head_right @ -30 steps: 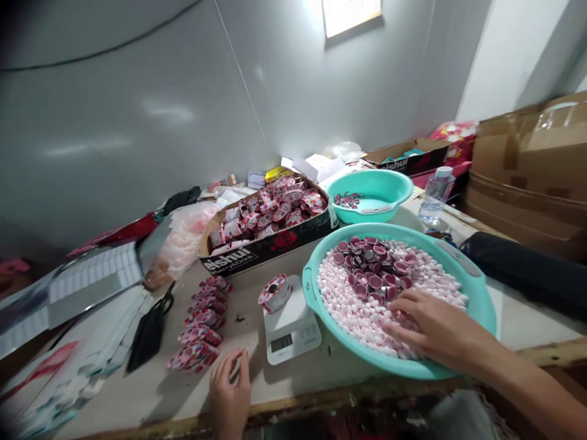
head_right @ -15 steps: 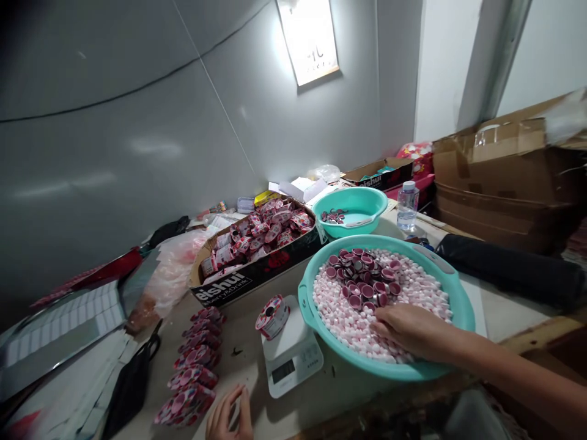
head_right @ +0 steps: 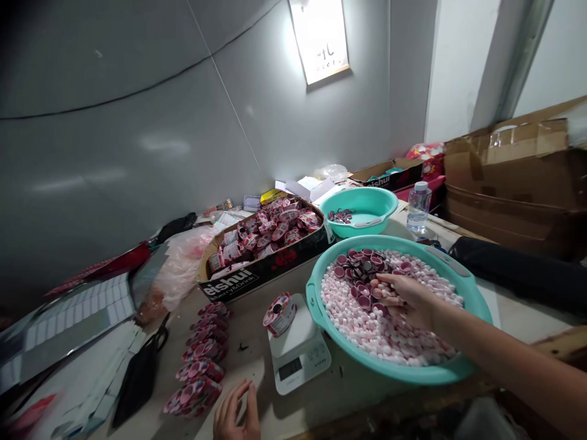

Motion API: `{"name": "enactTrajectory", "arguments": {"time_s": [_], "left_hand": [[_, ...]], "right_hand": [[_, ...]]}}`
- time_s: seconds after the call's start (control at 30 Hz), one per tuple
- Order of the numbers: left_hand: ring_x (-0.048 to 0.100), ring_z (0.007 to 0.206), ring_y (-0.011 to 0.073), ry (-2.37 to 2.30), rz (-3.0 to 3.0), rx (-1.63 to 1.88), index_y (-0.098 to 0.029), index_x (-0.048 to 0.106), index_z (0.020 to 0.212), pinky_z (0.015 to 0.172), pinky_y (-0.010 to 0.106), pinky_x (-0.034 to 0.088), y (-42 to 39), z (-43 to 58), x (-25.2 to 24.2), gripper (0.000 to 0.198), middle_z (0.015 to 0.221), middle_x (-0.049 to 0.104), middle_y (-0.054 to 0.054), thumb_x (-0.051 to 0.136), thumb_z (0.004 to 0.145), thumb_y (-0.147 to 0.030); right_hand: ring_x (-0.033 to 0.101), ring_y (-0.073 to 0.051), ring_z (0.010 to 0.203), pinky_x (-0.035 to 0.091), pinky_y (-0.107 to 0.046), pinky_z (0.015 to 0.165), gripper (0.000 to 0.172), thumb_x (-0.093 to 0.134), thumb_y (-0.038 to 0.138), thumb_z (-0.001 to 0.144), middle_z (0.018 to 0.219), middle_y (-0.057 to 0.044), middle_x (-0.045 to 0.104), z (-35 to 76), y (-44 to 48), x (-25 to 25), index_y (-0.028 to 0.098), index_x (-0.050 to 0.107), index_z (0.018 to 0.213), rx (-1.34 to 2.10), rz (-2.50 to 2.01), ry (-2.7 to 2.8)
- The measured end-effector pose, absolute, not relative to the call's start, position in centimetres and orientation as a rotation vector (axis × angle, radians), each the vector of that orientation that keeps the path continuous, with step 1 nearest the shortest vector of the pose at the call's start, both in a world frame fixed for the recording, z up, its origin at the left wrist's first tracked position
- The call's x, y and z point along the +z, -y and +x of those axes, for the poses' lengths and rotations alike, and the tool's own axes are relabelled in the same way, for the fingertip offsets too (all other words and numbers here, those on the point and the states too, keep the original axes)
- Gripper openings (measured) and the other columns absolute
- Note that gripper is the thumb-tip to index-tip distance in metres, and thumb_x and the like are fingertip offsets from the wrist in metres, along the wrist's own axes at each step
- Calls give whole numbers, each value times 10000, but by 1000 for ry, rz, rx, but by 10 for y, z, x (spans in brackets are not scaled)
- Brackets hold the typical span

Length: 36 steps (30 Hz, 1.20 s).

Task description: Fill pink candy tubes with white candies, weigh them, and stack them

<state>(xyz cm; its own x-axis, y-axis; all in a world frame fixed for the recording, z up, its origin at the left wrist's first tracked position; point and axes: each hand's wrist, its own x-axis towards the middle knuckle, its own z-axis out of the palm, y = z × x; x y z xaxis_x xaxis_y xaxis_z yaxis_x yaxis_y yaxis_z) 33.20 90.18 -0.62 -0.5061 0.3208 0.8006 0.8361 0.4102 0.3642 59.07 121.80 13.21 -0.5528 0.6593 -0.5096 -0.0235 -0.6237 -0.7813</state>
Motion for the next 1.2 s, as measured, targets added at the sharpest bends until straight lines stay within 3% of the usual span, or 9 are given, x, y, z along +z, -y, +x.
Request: {"name": "enactTrajectory", "arguments": {"time_s": [0.17, 0.33, 0.47, 0.6, 1.2], "left_hand": [[649, 835, 223, 2012, -1046, -961, -198, 685, 854, 750, 337, 505, -898, 328, -6, 168, 863, 715, 76, 588, 836, -334], [650, 834, 215, 2027, -1079, -932, -188, 685, 856, 776, 334, 503, -897, 332, 5, 195, 863, 715, 73, 568, 849, -345], [638, 892, 230, 2139, -1061, -952, -185, 680, 886, 835, 363, 490, -897, 342, 16, 217, 895, 711, 78, 548, 865, -356], [632, 916, 239, 2221, -986, -999, -183, 685, 895, 829, 373, 495, -895, 352, 23, 263, 909, 704, 90, 521, 877, -387], [620, 968, 242, 2319, -919, -1109, -177, 690, 908, 858, 401, 498, -891, 365, 30, 289, 967, 694, 98, 494, 897, -390]], "right_hand": [[266, -38, 328, 178, -147, 285, 291, 290, 246, 982, 533, 44, 393, 572, -1215, 145, 201, 382, 709, 2361, -1019, 651], [241, -28, 303, 153, -147, 281, 369, 281, 289, 996, 479, 70, 343, 525, -1203, 171, 200, 329, 641, 2483, -806, 654], [230, -19, 307, 137, -149, 295, 374, 326, 290, 981, 482, 67, 385, 463, -1186, 187, 191, 343, 621, 2559, -772, 722], [264, -17, 319, 140, -137, 308, 344, 335, 244, 967, 495, 45, 454, 405, -1170, 184, 185, 368, 629, 2539, -854, 767], [277, -31, 304, 162, -148, 310, 392, 436, 314, 947, 383, 69, 375, 351, -1130, 159, 199, 345, 584, 2255, -1023, 1013]]}}
